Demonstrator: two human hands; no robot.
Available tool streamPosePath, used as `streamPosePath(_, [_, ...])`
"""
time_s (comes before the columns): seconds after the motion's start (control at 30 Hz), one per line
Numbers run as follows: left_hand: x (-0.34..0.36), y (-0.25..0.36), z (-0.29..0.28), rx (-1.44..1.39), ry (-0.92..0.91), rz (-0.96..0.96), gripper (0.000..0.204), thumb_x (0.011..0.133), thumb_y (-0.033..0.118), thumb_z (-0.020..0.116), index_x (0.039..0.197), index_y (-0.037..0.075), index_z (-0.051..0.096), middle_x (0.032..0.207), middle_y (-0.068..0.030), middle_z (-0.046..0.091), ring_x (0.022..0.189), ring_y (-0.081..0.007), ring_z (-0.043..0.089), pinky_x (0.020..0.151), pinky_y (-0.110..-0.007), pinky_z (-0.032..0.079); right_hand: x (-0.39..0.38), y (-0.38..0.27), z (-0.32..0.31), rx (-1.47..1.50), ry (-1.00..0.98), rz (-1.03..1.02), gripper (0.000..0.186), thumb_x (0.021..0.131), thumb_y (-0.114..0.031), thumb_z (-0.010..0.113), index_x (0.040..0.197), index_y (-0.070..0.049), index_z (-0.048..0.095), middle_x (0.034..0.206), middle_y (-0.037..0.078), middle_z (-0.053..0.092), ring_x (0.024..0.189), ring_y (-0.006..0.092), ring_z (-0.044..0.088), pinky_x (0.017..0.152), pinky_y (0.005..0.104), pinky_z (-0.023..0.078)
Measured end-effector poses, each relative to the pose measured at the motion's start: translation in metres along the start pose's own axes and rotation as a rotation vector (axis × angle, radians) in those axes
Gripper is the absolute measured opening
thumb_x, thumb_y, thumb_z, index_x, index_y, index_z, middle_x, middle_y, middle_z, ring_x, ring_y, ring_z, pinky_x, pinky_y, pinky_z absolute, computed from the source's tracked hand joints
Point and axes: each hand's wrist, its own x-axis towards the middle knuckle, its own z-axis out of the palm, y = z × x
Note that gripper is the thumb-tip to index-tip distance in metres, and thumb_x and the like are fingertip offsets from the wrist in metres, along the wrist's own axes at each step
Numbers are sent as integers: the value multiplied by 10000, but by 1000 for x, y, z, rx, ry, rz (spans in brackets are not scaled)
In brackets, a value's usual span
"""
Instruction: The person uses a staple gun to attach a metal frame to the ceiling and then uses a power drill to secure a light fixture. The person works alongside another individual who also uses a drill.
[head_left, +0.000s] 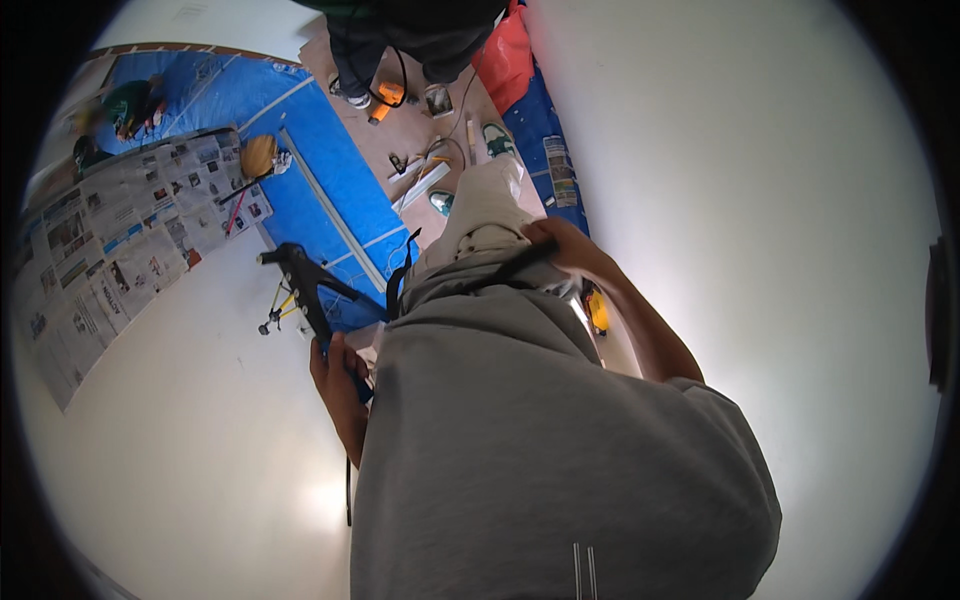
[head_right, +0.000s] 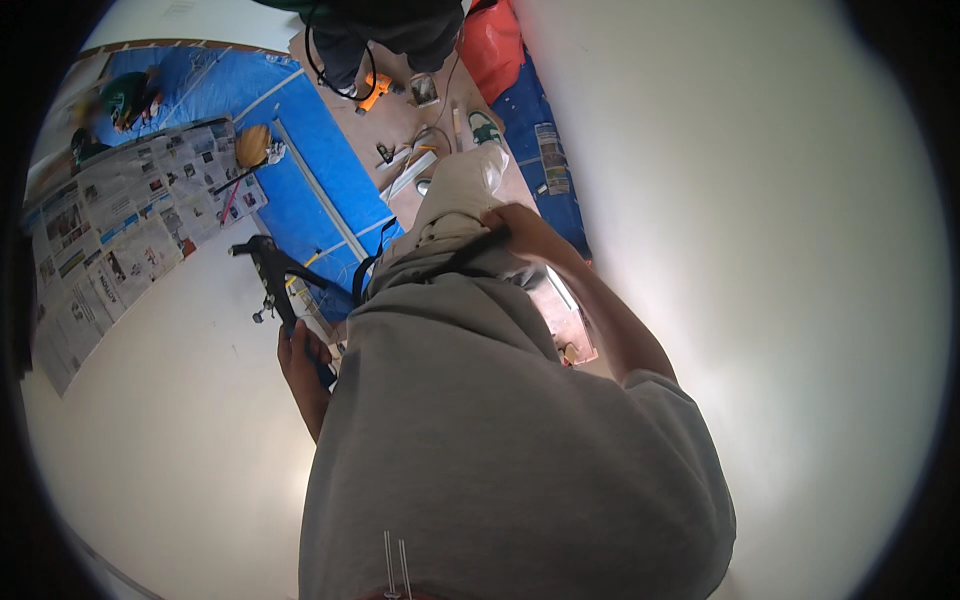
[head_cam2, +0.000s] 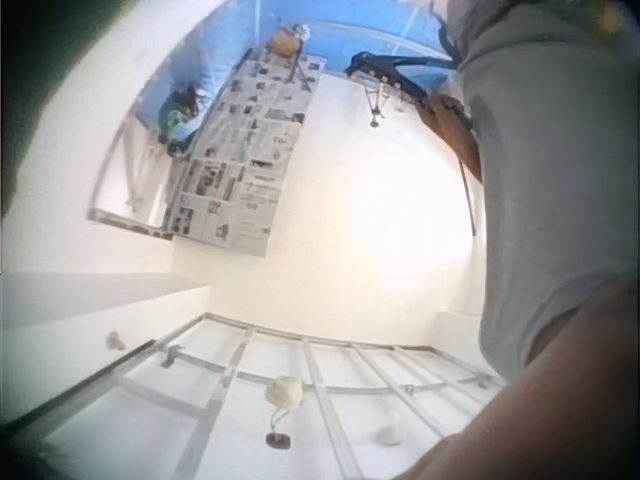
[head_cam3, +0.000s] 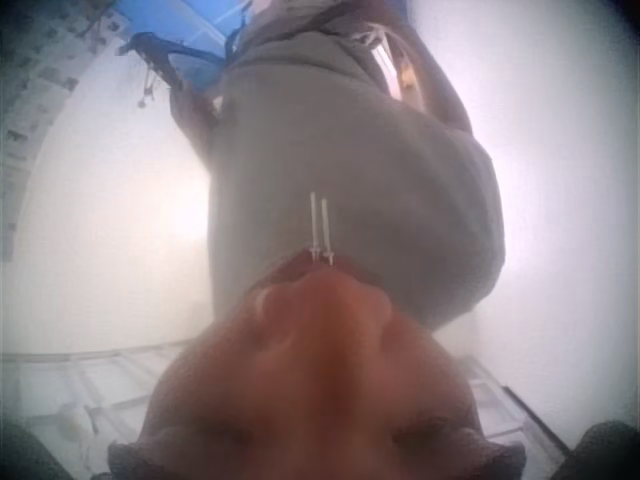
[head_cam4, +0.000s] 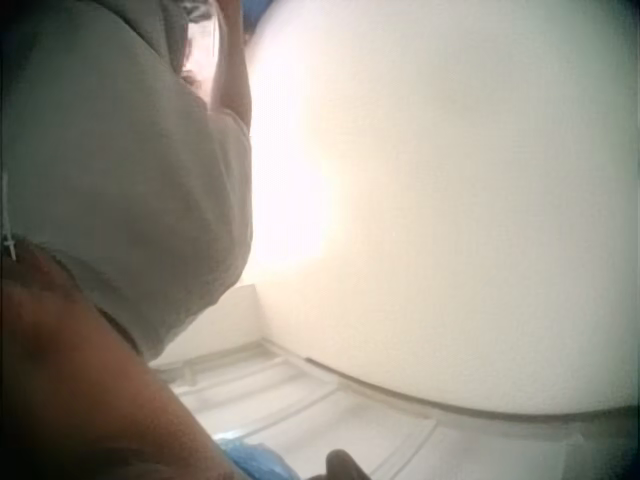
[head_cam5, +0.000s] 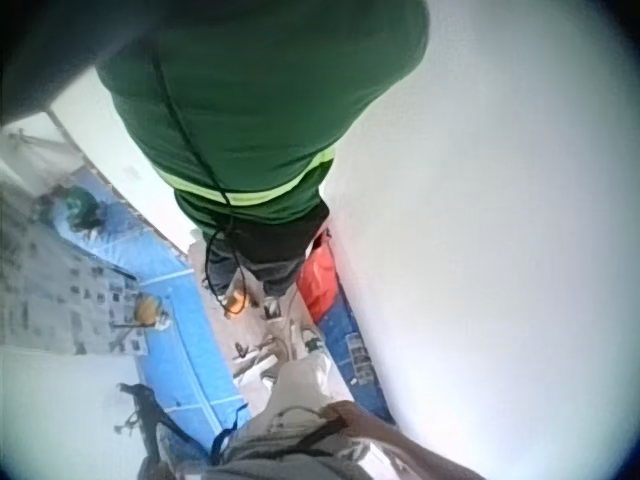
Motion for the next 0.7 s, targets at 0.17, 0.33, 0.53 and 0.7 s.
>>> streamPosePath(0.17, [6, -1, -6, 2, -44, -26, 156, 1021, 206, 621, 985, 98, 514, 653, 23, 435, 488, -80, 437, 457, -247, 361, 38, -11, 32, -365, 71, -214, 223, 895, -94, 575, 1036, 14, 709, 1045, 258, 706, 1005, 435, 680, 880, 464, 523])
streamPosePath(0.33, [9, -10, -6, -34, -71, -11, 188, 1011, 201, 650, 1081, 63, 543, 647, 28, 420, 491, -82, 433, 446, -250, 349, 41, -8, 27, -400, 15, -226, 315, 920, -61, 536, 1192, 0, 684, 1076, 252, 704, 1044, 412, 678, 922, 424, 521])
streamPosePath(0.53, [17, -30, -6, -63, -68, -25, 189, 1004, 186, 660, 1081, 52, 551, 642, 30, 420, 500, -80, 429, 451, -252, 334, 40, -2, 21, -455, 97, -420, 325, 941, -71, 504, 1206, -3, 680, 1104, 271, 697, 1050, 410, 674, 921, 423, 513])
streamPosePath(0.7, [15, -31, -17, 103, -118, 30, 183, 992, 187, 677, 1037, 44, 570, 633, 23, 473, 496, -84, 455, 455, -262, 358, 28, -19, 13, -421, 113, -265, 275, 922, -73, 518, 1132, -20, 687, 1019, 258, 705, 1018, 434, 676, 874, 478, 524])
